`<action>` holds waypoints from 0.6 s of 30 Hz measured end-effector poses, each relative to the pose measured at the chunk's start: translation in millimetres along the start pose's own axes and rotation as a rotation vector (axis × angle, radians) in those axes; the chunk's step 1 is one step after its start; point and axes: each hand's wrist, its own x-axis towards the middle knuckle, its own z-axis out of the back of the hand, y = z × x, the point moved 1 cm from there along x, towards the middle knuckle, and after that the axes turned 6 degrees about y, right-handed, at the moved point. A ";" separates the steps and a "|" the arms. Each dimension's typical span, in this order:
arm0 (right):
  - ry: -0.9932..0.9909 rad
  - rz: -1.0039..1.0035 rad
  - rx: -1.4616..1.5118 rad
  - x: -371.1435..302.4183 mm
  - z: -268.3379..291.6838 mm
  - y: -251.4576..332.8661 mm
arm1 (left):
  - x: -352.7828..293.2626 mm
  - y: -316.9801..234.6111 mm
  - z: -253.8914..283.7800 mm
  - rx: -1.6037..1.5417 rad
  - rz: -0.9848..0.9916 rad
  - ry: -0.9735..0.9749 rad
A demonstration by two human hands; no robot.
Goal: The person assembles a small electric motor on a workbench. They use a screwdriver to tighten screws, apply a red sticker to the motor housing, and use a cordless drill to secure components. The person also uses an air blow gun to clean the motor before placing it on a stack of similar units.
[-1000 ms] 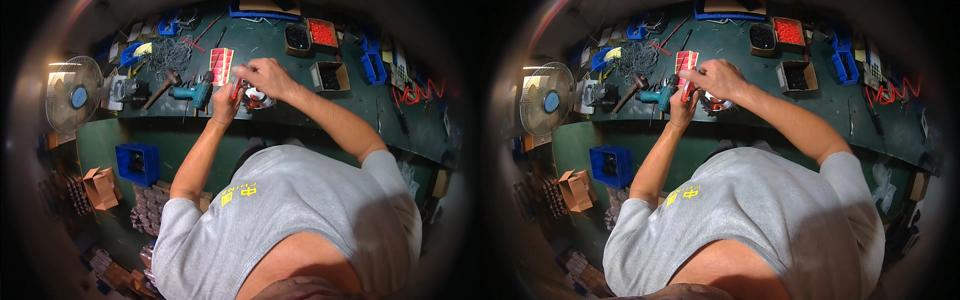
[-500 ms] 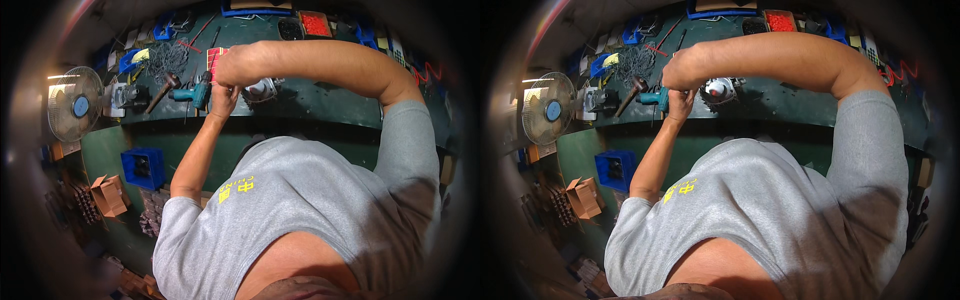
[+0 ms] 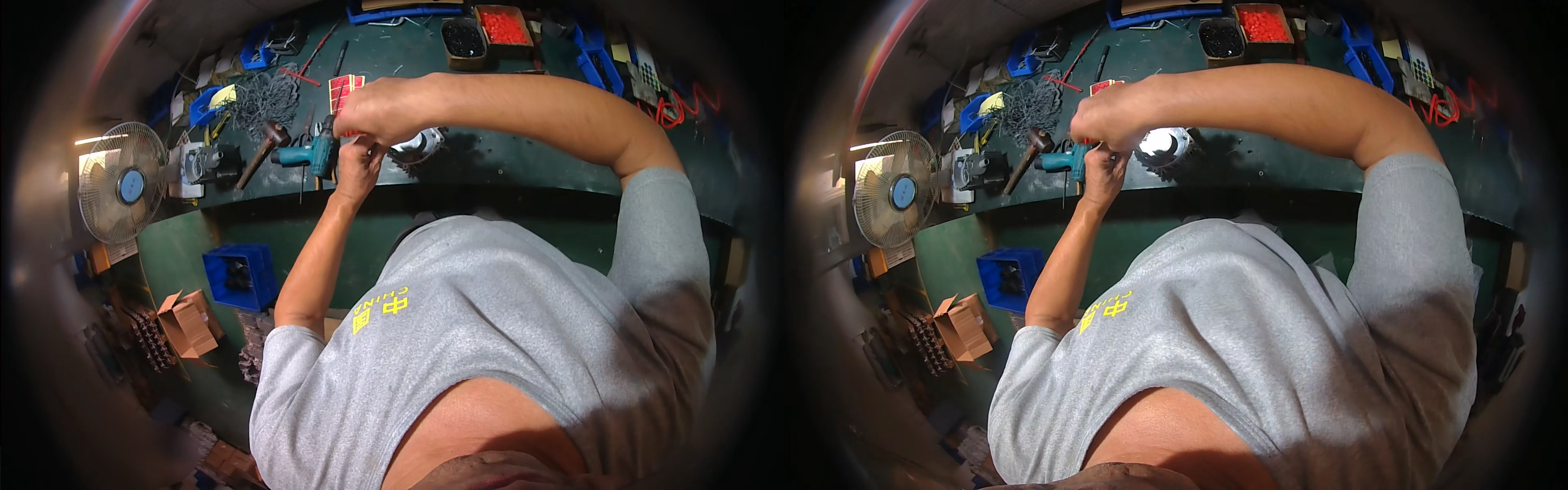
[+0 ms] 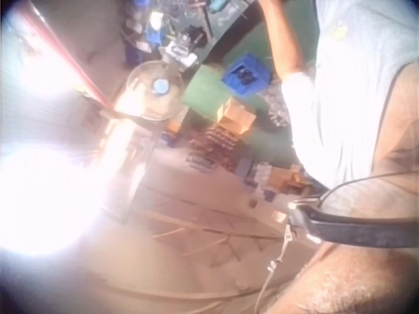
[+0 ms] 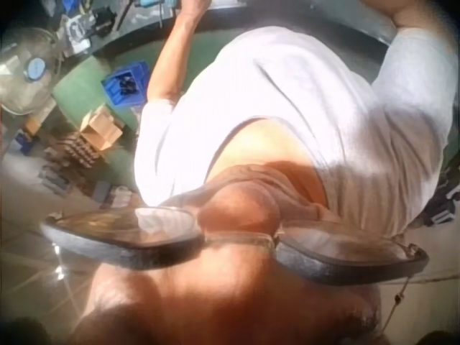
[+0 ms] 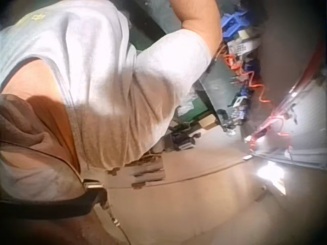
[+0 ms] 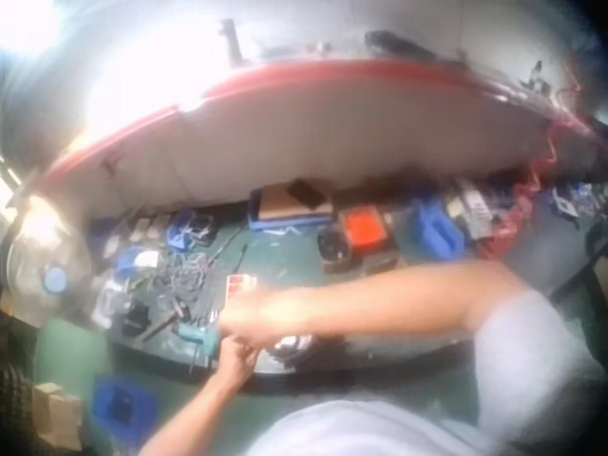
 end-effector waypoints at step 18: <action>-0.594 -0.479 0.608 -27.4 -184.7 -141.5 | 2.2 -26.4 13.7 0.019 -0.026 -0.001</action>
